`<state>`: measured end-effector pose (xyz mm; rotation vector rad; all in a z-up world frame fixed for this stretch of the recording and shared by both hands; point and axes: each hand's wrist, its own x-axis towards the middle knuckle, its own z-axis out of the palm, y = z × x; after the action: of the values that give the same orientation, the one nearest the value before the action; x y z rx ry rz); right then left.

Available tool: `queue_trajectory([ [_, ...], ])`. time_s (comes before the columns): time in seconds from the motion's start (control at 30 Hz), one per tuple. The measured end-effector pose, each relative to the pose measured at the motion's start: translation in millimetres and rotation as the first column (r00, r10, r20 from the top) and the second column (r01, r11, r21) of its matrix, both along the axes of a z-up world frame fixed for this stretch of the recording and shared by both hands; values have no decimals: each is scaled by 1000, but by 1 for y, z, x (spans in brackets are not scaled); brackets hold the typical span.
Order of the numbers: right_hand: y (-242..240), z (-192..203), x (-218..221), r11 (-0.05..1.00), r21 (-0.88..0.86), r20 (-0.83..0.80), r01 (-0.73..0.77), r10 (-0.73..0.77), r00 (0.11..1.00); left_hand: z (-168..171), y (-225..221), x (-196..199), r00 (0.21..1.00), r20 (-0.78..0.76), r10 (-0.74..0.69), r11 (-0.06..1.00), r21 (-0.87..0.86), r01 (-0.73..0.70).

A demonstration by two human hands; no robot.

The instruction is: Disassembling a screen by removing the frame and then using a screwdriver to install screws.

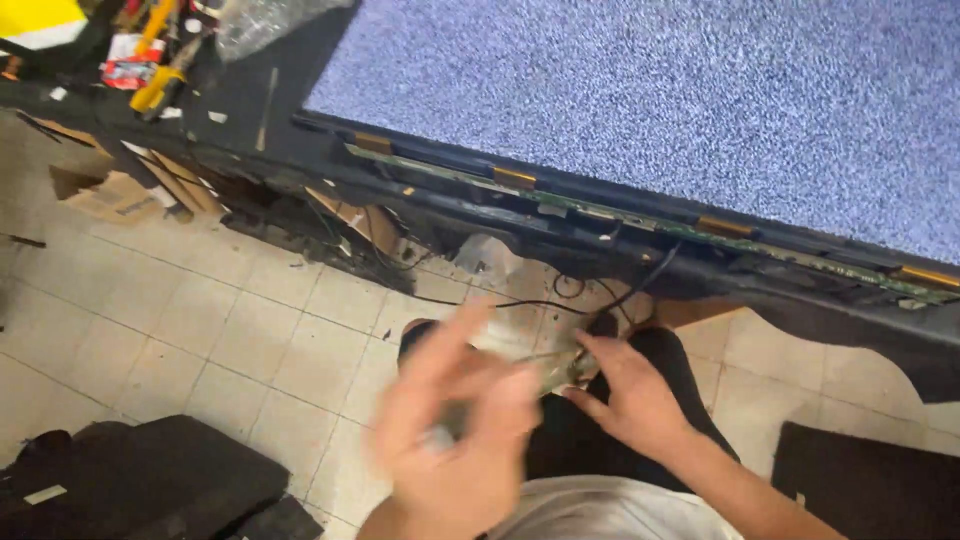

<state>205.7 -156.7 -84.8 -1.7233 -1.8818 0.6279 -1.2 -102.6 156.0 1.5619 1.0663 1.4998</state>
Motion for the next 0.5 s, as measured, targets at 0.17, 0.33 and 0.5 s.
queue_trajectory([
  [0.17,3,0,-12,997,27,-19,74,-73,997,46,6,-58,821,470,323,943,-81,-324],
  [0.33,13,9,-2,999,21,42,27,-28,999,33,11,-181,821,494,-286,955,211,206],
  [0.5,15,-8,9,998,58,68,36,-39,997,27,28,-202,826,548,-133,980,197,27],
])
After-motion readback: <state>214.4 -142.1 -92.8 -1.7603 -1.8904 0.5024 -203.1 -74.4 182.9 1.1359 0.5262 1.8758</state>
